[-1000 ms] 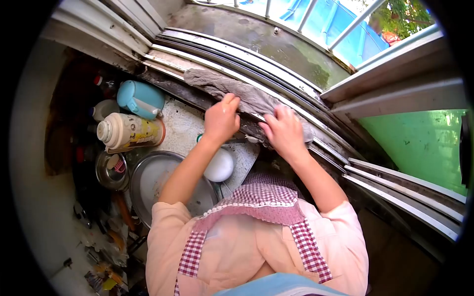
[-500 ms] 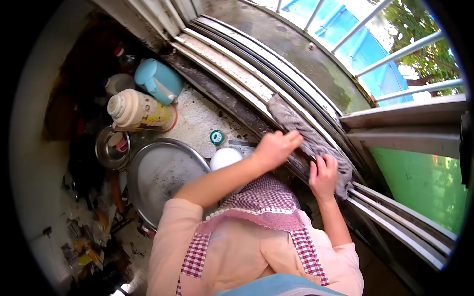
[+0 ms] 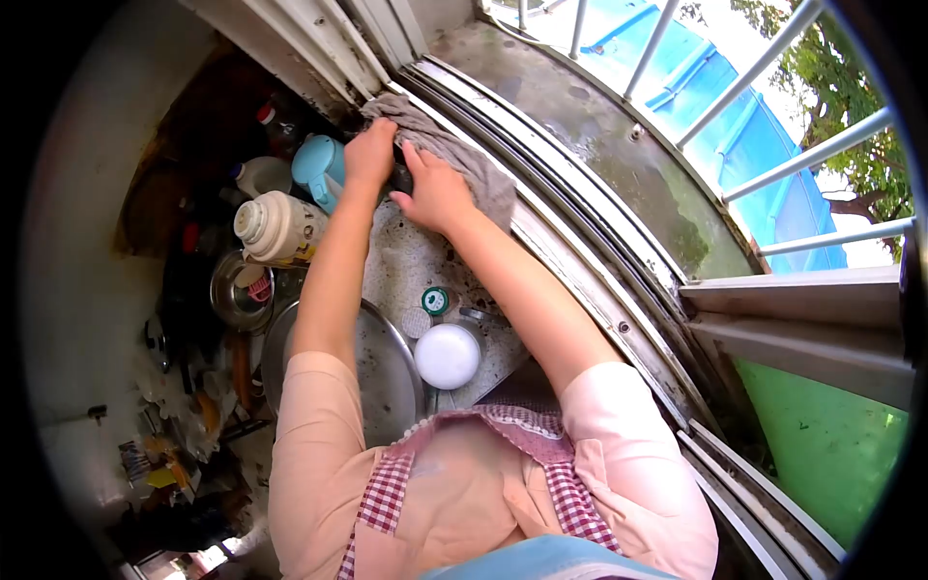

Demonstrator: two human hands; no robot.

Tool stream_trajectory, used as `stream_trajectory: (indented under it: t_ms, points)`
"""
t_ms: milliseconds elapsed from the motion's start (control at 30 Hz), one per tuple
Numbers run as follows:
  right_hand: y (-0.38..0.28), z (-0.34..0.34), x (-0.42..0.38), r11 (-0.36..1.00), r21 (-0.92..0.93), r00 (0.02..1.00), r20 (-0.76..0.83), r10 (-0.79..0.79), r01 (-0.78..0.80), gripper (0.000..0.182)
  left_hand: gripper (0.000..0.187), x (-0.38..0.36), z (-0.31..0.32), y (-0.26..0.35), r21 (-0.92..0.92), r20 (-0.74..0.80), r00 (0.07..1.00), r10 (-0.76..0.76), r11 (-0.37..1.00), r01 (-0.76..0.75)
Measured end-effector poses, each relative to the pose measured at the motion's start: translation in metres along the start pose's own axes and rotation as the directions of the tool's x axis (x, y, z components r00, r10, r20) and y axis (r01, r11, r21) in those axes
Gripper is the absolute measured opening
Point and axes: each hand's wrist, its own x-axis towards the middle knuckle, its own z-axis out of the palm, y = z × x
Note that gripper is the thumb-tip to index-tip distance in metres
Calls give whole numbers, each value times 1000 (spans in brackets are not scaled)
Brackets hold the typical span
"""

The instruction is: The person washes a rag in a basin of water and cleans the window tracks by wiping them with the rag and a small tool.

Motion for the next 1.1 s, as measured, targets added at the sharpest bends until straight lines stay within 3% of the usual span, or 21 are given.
stream_trajectory:
  t_ms: [100,200,267,300,367,433,467,533,600,667,700,767,800,867,900,933,967,1000,1033,1067,1100]
  points:
    - [9,5,-18,992,-120,999,-41,-33,28,60,20,6,-6,19,68,149,984,-100,994,91]
    - [7,-17,-56,992,-69,994,-39,100,-102,44,14,-16,-14,46,-34,104,995,-7,999,10]
    - [17,-41,-105,998,-28,987,-155,50,-55,35,11,-44,-25,90,-147,143,988,-62,986,83]
    - [14,-58,-135,990,-52,977,-180,117,-129,36,8,-64,-34,117,-276,127,989,-70,956,103]
    - [10,-95,-196,958,-122,956,-173,236,-259,33,14,-108,-49,169,-427,0,986,164,892,-149]
    - [9,-122,-251,910,-216,931,-175,320,-353,39,16,-142,-59,210,-596,-51,966,254,768,-234]
    - [11,-131,-270,888,-222,915,-112,388,-404,42,24,-151,-72,218,-640,28,944,329,731,-236]
    - [14,-139,-280,941,-188,959,-82,270,-281,46,39,-152,-68,207,-626,24,931,365,732,-271]
    - [12,-141,-268,936,-145,947,-20,322,-321,52,37,-142,-61,184,-559,-25,900,435,741,-373]
    - [16,-131,-244,970,-79,972,15,234,-232,55,29,-124,-47,153,-381,-18,902,431,831,-405]
    - [19,-124,-228,982,-43,982,29,187,-185,56,28,-115,-39,135,-386,-114,913,392,829,-404]
    - [20,-105,-190,993,-41,992,52,114,-112,60,25,-93,-35,108,-332,-108,932,346,871,-362]
    - [14,-99,-165,987,34,982,110,154,-159,61,27,-84,-29,92,-293,-124,946,299,900,-323]
    - [20,-69,-119,999,19,996,83,29,-31,64,27,-62,-24,58,-259,-124,970,208,937,-234]
    - [20,-55,-93,999,40,998,61,-15,13,65,34,-50,-29,45,-235,52,987,150,963,-134]
    - [19,-42,-66,995,91,998,51,-42,38,66,34,-37,-17,25,-212,55,988,144,969,-129]
    - [18,-27,-39,992,101,997,22,-74,71,67,12,-24,3,5,-136,-140,978,152,976,-171]
    - [18,-9,-11,987,115,994,-26,-110,113,68,9,-8,10,-13,-44,-95,989,117,992,-122]
    - [18,11,16,990,87,993,-40,-110,113,68,10,7,9,-25,85,-28,999,34,996,-31]
    - [6,14,40,989,148,999,33,-30,25,68,10,21,16,-37,51,27,994,-105,993,103]
    - [7,27,58,993,118,1000,24,-11,9,67,11,30,4,-37,59,58,997,-48,997,45]
